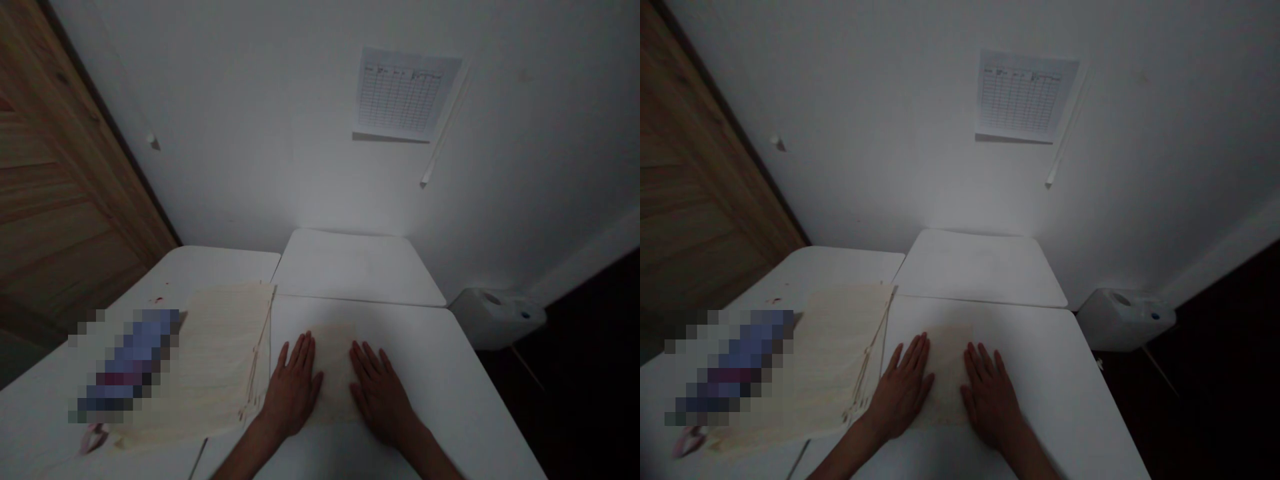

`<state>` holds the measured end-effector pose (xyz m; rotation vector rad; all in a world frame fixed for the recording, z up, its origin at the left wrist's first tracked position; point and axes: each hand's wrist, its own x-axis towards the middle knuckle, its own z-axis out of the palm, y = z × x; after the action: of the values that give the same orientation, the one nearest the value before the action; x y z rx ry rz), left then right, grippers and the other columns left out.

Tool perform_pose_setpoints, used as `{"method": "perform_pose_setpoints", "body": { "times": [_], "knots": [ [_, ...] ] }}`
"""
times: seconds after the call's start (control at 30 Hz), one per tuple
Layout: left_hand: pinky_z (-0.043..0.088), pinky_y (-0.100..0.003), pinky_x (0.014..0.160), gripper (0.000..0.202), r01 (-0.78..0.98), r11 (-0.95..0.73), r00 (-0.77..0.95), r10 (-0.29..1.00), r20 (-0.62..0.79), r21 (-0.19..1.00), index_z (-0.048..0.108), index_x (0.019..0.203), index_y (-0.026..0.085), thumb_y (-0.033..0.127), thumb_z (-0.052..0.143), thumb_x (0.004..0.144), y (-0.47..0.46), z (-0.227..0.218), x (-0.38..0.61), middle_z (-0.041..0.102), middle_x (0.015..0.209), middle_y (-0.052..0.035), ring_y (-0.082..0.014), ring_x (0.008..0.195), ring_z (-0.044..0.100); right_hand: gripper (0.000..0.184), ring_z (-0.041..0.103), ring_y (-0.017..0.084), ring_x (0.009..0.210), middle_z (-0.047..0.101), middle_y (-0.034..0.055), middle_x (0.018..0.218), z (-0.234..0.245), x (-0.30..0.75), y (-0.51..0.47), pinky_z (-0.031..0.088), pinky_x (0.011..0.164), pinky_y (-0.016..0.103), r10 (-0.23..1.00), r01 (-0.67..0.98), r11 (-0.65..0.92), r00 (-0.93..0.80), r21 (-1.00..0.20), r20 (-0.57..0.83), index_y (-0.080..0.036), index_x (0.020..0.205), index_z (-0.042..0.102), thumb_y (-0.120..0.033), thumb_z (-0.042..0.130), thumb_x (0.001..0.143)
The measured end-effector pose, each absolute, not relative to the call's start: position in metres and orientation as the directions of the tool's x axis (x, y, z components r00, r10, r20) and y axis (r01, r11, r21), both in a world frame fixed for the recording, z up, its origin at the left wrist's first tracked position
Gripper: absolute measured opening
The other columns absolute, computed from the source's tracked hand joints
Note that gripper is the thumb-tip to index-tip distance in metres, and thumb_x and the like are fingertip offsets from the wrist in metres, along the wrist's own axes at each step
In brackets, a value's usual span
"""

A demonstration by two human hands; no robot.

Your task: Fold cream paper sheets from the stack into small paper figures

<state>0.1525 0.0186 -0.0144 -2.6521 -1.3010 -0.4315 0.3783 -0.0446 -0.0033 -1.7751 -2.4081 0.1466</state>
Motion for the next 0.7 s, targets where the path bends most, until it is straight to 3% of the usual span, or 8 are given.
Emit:
{"method": "perform_pose_setpoints", "body": {
  "times": [0.1, 0.23, 0.4, 0.47, 0.7],
  "knots": [
    [0.021, -0.050, 0.112, 0.057, 0.796, -0.604, 0.568, 0.760, 0.317, 0.023, 0.033, 0.144, 0.010, 0.038, 0.035, 0.094, 0.020, -0.015, 0.152, 0.034, 0.149, -0.0148, -0.0290, 0.139, 0.026, 0.060, 0.008, 0.026, 0.144, 0.008, 0.0024, 0.156, -0.001, 0.378, -0.045, 0.010, 0.115, 0.053, 0.958, 0.941, 0.288, -0.283, -0.177, 0.053, -0.023, 0.151, 0.004, -0.037, 0.029, 0.099],
    [0.026, -0.051, 0.110, 0.046, 0.827, -0.553, 0.508, 0.813, 0.285, 0.102, 0.049, 0.131, 0.011, 0.035, 0.041, 0.092, 0.031, -0.007, 0.158, 0.046, 0.141, -0.0169, -0.0313, 0.133, 0.037, 0.060, 0.010, 0.027, 0.143, 0.010, 0.0026, 0.156, 0.003, 0.379, -0.044, 0.010, 0.115, 0.054, 0.957, 0.937, 0.290, -0.286, -0.195, 0.048, -0.024, 0.151, 0.005, -0.039, 0.031, 0.099],
    [0.039, -0.041, 0.099, 0.036, 0.853, -0.424, 0.354, 0.898, 0.260, 0.305, 0.054, 0.121, 0.009, 0.023, 0.049, 0.088, 0.062, 0.008, 0.163, 0.052, 0.129, -0.0181, -0.0281, 0.119, 0.049, 0.060, 0.010, 0.027, 0.143, 0.009, 0.0020, 0.156, 0.004, 0.379, -0.045, 0.010, 0.115, 0.053, 0.958, 0.935, 0.287, -0.283, -0.207, 0.048, -0.025, 0.151, 0.003, -0.040, 0.030, 0.099],
    [0.040, -0.039, 0.097, 0.035, 0.833, -0.400, 0.322, 0.912, 0.252, 0.383, 0.055, 0.118, 0.010, 0.024, 0.054, 0.086, 0.076, 0.011, 0.162, 0.056, 0.122, -0.0157, -0.0257, 0.112, 0.053, 0.060, 0.009, 0.026, 0.143, 0.009, 0.0016, 0.156, 0.003, 0.380, -0.045, 0.010, 0.115, 0.053, 0.958, 0.935, 0.287, -0.282, -0.206, 0.053, -0.024, 0.151, 0.003, -0.040, 0.030, 0.099],
    [0.043, -0.036, 0.091, 0.030, 0.803, -0.401, 0.333, 0.916, 0.225, 0.441, 0.065, 0.104, 0.017, 0.024, 0.069, 0.075, 0.103, 0.009, 0.156, 0.059, 0.106, -0.0079, -0.0240, 0.102, 0.055, 0.062, 0.011, 0.027, 0.143, 0.013, 0.0028, 0.156, 0.004, 0.379, -0.044, 0.012, 0.115, 0.054, 0.956, 0.932, 0.294, -0.284, -0.211, 0.075, -0.024, 0.151, 0.006, -0.040, 0.035, 0.098]
  ]
}}
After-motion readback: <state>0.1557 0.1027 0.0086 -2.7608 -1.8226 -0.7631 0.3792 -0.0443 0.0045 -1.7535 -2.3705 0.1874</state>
